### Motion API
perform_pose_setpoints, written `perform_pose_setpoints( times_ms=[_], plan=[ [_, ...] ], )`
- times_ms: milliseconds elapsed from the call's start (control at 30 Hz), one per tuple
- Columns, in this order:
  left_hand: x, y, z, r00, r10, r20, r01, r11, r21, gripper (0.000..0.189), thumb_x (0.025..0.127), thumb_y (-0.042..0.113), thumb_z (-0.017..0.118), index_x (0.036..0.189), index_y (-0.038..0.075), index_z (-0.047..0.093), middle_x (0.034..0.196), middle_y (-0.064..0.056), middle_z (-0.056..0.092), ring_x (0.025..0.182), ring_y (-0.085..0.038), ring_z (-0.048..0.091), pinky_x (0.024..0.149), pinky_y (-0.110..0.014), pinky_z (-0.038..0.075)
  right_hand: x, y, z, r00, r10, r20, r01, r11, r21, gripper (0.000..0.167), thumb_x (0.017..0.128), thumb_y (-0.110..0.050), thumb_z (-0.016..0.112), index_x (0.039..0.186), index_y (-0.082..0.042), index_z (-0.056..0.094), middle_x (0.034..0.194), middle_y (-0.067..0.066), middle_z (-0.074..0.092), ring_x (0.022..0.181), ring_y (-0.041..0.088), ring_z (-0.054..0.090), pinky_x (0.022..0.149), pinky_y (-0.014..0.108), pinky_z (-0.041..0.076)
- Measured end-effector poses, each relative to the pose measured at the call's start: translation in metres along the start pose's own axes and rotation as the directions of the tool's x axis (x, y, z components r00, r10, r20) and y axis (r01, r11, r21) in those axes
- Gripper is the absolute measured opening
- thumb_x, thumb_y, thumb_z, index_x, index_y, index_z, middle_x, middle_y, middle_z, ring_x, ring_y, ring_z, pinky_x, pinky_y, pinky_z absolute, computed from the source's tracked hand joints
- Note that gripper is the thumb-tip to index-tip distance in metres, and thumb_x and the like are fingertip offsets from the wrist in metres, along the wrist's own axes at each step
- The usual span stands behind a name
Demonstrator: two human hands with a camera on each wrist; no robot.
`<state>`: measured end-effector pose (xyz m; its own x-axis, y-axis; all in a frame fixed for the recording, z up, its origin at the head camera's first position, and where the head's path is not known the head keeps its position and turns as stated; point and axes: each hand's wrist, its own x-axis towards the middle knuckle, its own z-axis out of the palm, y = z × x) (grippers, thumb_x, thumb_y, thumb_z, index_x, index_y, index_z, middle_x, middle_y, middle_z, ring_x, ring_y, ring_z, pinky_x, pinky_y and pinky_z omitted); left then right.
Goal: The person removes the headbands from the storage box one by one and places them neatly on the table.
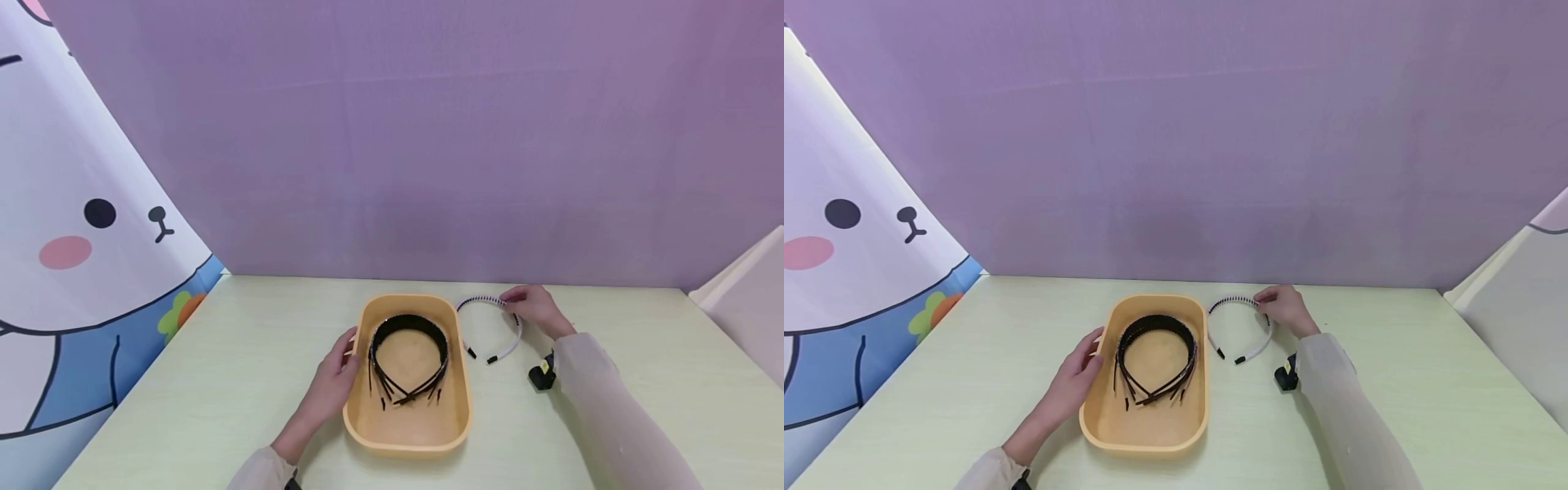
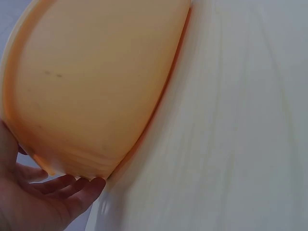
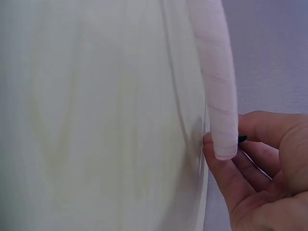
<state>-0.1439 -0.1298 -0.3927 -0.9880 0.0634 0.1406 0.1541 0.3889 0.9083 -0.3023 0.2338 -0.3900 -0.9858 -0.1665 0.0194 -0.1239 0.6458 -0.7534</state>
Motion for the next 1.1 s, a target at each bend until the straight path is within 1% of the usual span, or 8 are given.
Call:
perform_pose_setpoints(
  times_ms=[267, 433, 567, 733, 1100],
  plan=[
    [0.0005, 0.0003, -0.0002, 1.000, 0.001, 0.000, -0.001, 1.000, 0.012, 0.047, 0.100, 0.011, 0.039, 0.146, 0.005, 0.032, 0.134, -0.027, 0.049, 0.119, -0.039, 0.054, 0.090, -0.043, 0.052, -0.0004, -0.0014, 0.0004, 0.999, -0.003, -0.036, 0.002, 0.999, -0.036, 0.026, 0.085, -0.007, 0.066, 0.107, 0.005, 0.068, 0.103, 0.021, 0.068, 0.086, 0.019, 0.064, 0.068, 0.021, 0.050],
    [0.0006, 0.0013, -0.0004, 1.000, -0.002, 0.001, 0.002, 1.000, 0.010, 0.047, 0.100, 0.011, 0.038, 0.146, 0.004, 0.032, 0.134, -0.027, 0.049, 0.119, -0.039, 0.054, 0.090, -0.043, 0.052, -0.0003, -0.0026, 0.0008, 0.998, -0.005, -0.055, 0.002, 0.998, -0.067, 0.024, 0.083, -0.008, 0.068, 0.103, 0.004, 0.069, 0.099, 0.020, 0.070, 0.085, 0.022, 0.064, 0.067, 0.023, 0.050],
    [0.0006, 0.0016, -0.0001, 1.000, -0.003, 0.002, 0.003, 1.000, 0.006, 0.047, 0.101, 0.011, 0.038, 0.146, 0.004, 0.032, 0.135, -0.027, 0.049, 0.119, -0.039, 0.054, 0.090, -0.043, 0.052, 0.0001, -0.0028, 0.0008, 0.999, -0.002, -0.051, -0.002, 0.997, -0.083, 0.024, 0.082, -0.006, 0.068, 0.103, 0.004, 0.069, 0.097, 0.020, 0.070, 0.085, 0.023, 0.064, 0.066, 0.024, 0.049],
    [0.0008, 0.0014, 0.0002, 1.000, -0.003, 0.001, 0.002, 1.000, 0.011, 0.047, 0.101, 0.011, 0.038, 0.146, 0.004, 0.032, 0.135, -0.027, 0.049, 0.119, -0.039, 0.054, 0.090, -0.043, 0.053, -0.0006, -0.0026, 0.0010, 0.999, 0.017, -0.037, -0.020, 0.996, -0.083, 0.025, 0.081, -0.006, 0.068, 0.103, 0.005, 0.069, 0.096, 0.020, 0.070, 0.083, 0.021, 0.064, 0.066, 0.024, 0.050],
    [0.0027, 0.0012, 0.0028, 1.000, 0.002, 0.007, -0.002, 1.000, 0.014, 0.047, 0.101, 0.011, 0.038, 0.146, 0.004, 0.031, 0.135, -0.027, 0.049, 0.118, -0.040, 0.054, 0.089, -0.043, 0.053, -0.0015, -0.0010, -0.0019, 0.999, 0.003, -0.038, -0.006, 0.997, -0.083, 0.026, 0.080, -0.006, 0.067, 0.103, 0.007, 0.068, 0.093, 0.019, 0.070, 0.078, 0.016, 0.064, 0.066, 0.023, 0.050]
  ],
)
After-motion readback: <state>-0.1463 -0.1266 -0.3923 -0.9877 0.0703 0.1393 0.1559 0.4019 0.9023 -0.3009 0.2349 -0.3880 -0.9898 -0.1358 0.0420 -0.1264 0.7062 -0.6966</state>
